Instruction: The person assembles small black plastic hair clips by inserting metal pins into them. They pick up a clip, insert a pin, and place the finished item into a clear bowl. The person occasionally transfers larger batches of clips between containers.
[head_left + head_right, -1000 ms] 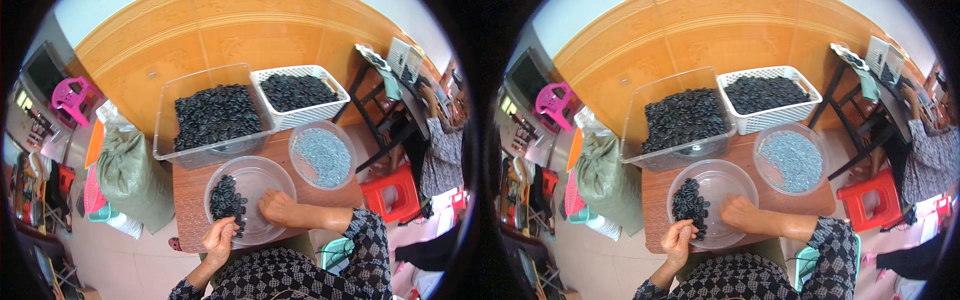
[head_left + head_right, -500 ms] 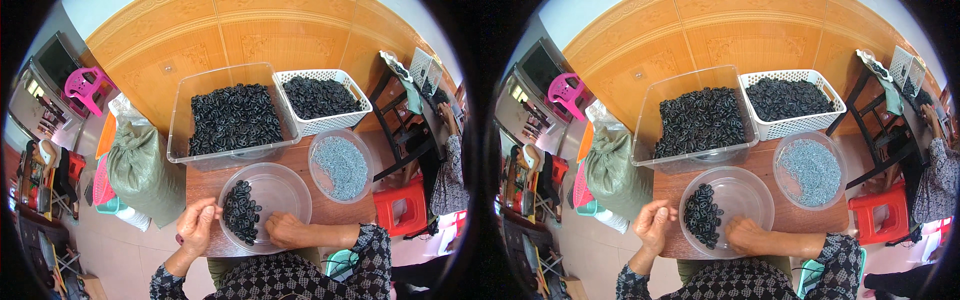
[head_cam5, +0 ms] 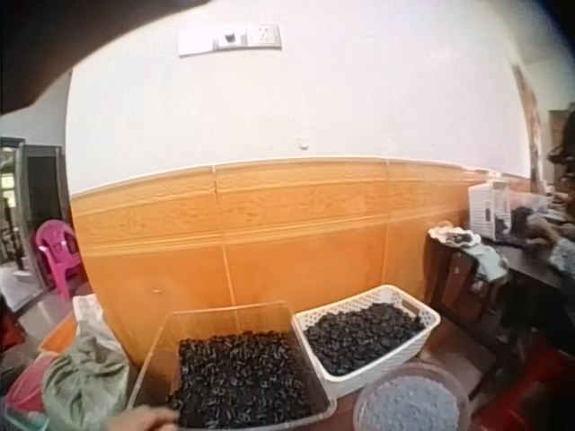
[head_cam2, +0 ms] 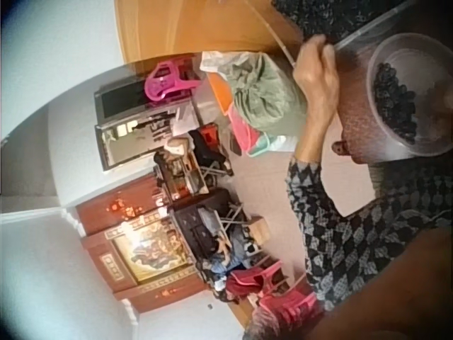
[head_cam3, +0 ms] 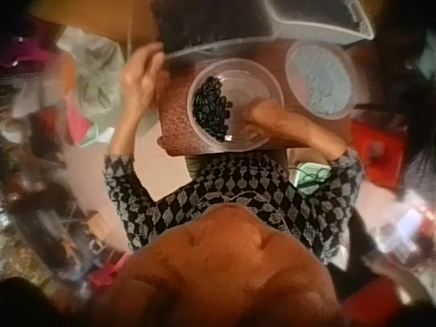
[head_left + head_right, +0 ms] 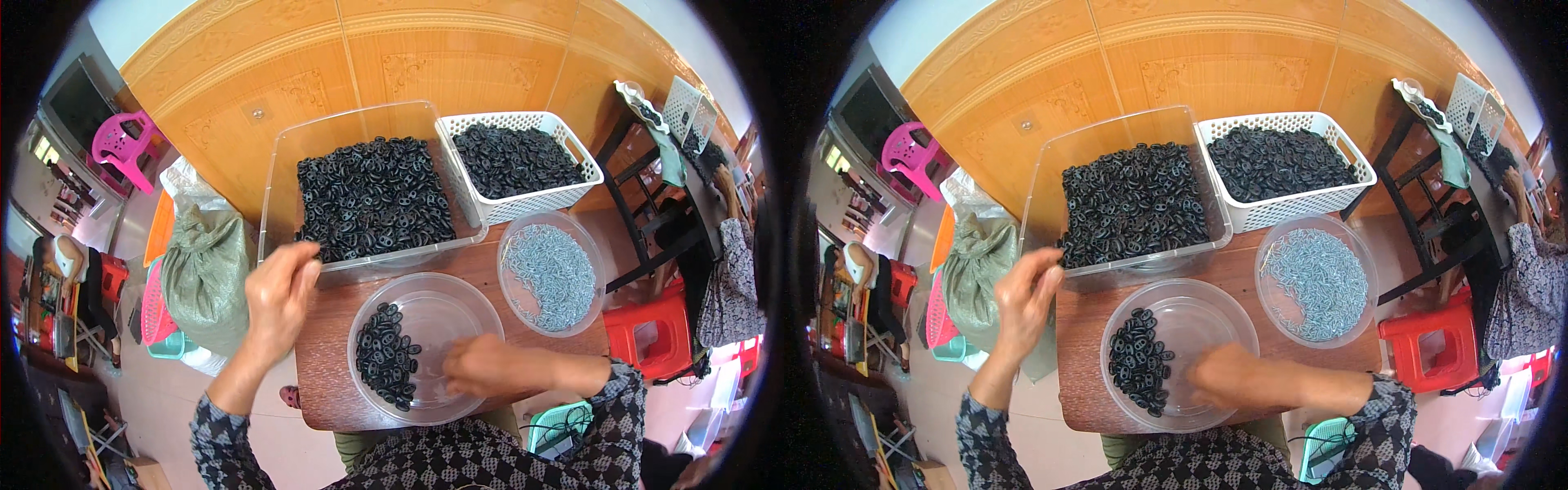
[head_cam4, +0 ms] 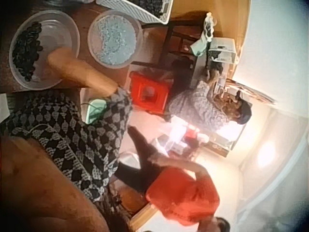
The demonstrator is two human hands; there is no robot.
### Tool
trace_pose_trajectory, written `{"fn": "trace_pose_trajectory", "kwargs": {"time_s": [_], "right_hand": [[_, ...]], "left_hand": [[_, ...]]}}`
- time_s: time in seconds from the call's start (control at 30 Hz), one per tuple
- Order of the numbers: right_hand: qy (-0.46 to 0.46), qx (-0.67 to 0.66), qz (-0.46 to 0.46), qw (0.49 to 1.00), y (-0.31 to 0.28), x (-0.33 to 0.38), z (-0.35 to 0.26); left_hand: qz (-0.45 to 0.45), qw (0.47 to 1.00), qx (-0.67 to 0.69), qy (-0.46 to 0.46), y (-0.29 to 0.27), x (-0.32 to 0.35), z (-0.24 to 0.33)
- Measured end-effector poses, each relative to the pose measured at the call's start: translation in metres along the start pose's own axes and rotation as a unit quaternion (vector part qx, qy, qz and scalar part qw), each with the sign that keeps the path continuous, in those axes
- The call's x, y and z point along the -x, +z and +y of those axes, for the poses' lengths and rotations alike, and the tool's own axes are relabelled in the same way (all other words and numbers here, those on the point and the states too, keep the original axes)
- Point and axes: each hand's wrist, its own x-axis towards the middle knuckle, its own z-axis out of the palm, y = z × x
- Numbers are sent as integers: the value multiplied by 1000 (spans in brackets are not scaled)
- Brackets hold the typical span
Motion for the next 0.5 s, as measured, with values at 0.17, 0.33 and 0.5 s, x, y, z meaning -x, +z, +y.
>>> {"fn": "trace_pose_trajectory", "kwargs": {"time_s": [0.17, 0.33, 0.5], "right_hand": [[133, -205, 293, 924, -113, -24, -2], [248, -199, 303, 898, -150, -93, 72], [366, -140, 303, 869, -154, -152, 113]], "left_hand": [[-143, 987, -69, -11, 5, -59, -29], [-197, 957, -56, -207, 47, -100, -106], [-226, 888, 46, -398, 62, -120, -103]]}}
